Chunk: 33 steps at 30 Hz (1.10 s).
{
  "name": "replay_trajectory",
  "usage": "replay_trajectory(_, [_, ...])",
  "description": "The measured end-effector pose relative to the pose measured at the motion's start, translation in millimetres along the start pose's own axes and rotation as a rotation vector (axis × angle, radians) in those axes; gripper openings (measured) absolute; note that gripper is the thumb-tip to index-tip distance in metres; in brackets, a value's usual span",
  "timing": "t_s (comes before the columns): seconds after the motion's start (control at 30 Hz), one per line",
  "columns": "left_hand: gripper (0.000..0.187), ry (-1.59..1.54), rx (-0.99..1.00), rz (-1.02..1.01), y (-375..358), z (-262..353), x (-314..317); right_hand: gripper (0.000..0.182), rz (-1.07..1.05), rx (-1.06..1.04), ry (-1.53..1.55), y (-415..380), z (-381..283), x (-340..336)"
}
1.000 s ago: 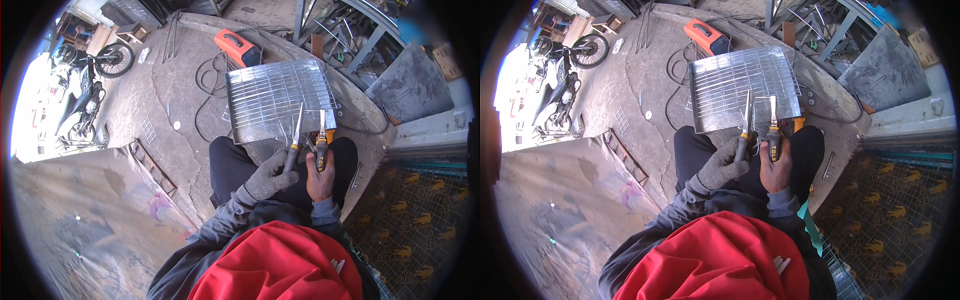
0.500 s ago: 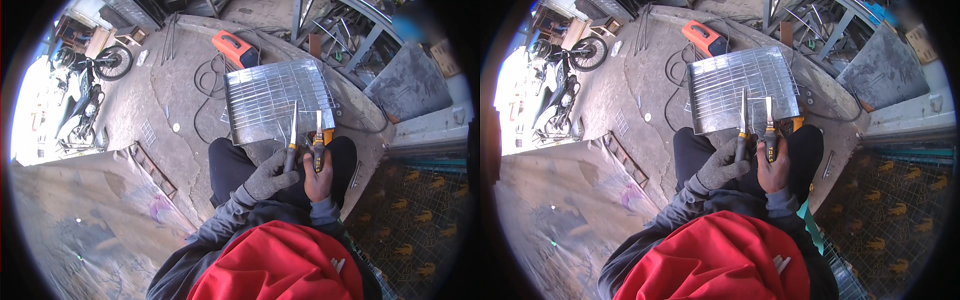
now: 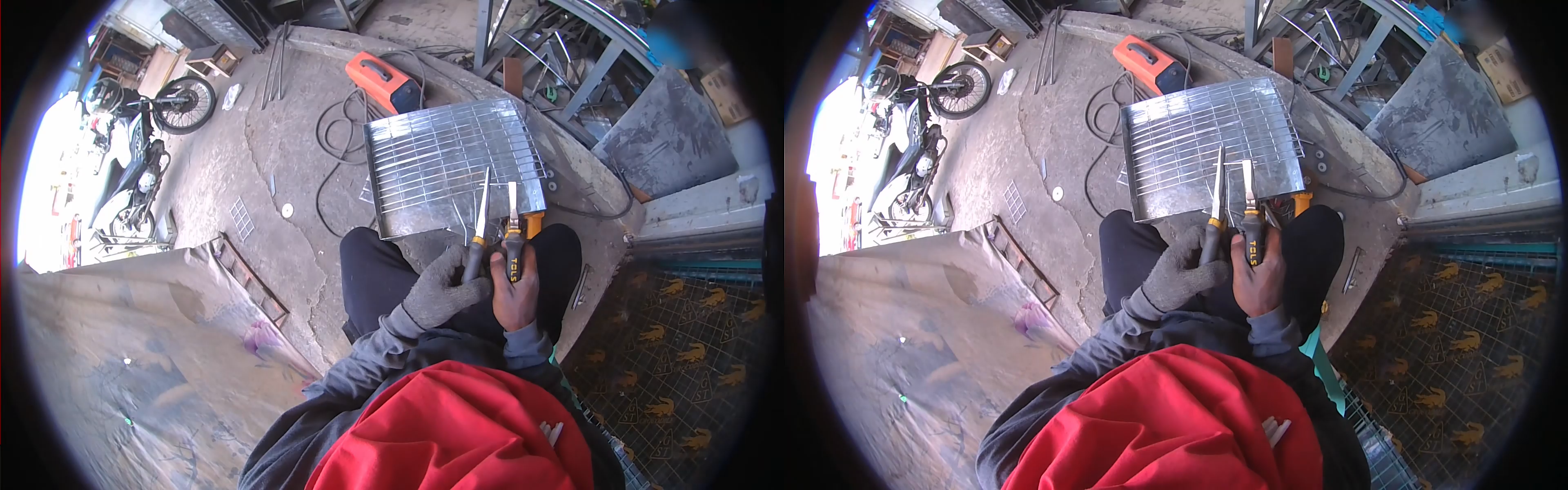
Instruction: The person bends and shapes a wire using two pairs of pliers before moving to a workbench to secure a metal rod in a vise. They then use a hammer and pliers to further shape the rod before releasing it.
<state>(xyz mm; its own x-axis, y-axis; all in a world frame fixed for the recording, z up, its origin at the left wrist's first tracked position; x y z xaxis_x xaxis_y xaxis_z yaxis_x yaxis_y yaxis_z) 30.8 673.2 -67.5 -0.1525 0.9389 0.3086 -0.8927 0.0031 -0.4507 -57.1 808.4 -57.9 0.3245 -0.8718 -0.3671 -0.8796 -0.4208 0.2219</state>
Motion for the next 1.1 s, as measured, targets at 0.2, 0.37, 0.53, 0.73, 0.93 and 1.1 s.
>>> replay_trajectory(0.2, [0.037,0.092,0.117,0.375,3.5,-1.8,9.2,0.047,0.001,0.018,-0.015,-2.7,0.6,2.2])
replay_trajectory(0.37, [0.038,0.077,0.086,0.334,5.7,7.4,11.9,0.052,-0.009,0.051,-0.042,-6.6,8.0,6.0])
replay_trajectory(0.53, [0.036,-0.019,0.058,0.287,6.8,8.2,9.9,0.053,-0.033,0.031,-0.048,-8.9,8.1,6.6])
replay_trajectory(0.73, [0.037,-0.189,0.046,0.221,9.2,-8.2,8.4,0.053,-0.064,0.011,-0.072,-10.6,3.6,4.1])
replay_trajectory(0.93, [0.039,-0.214,0.026,0.193,5.3,-7.2,5.3,0.051,-0.067,0.037,-0.093,-14.9,5.0,4.8])
replay_trajectory(1.1, [0.038,-0.174,-0.052,0.16,6.3,-13.0,1.3,0.05,-0.071,0.056,-0.08,-14.3,7.9,1.5])
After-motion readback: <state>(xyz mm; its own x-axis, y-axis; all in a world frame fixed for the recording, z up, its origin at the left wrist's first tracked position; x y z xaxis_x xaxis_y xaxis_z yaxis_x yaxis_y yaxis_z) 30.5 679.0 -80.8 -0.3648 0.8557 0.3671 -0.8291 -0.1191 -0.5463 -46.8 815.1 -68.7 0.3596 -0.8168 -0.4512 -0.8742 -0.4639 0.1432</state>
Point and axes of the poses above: each hand's wrist, its own y-axis towards the middle knuckle, its own x-axis out of the palm, z = x × y, the point moved 1 cm from there along y, towards the middle knuckle, and after that the axes turned 10 degrees about -x, right-handed, at the moved point
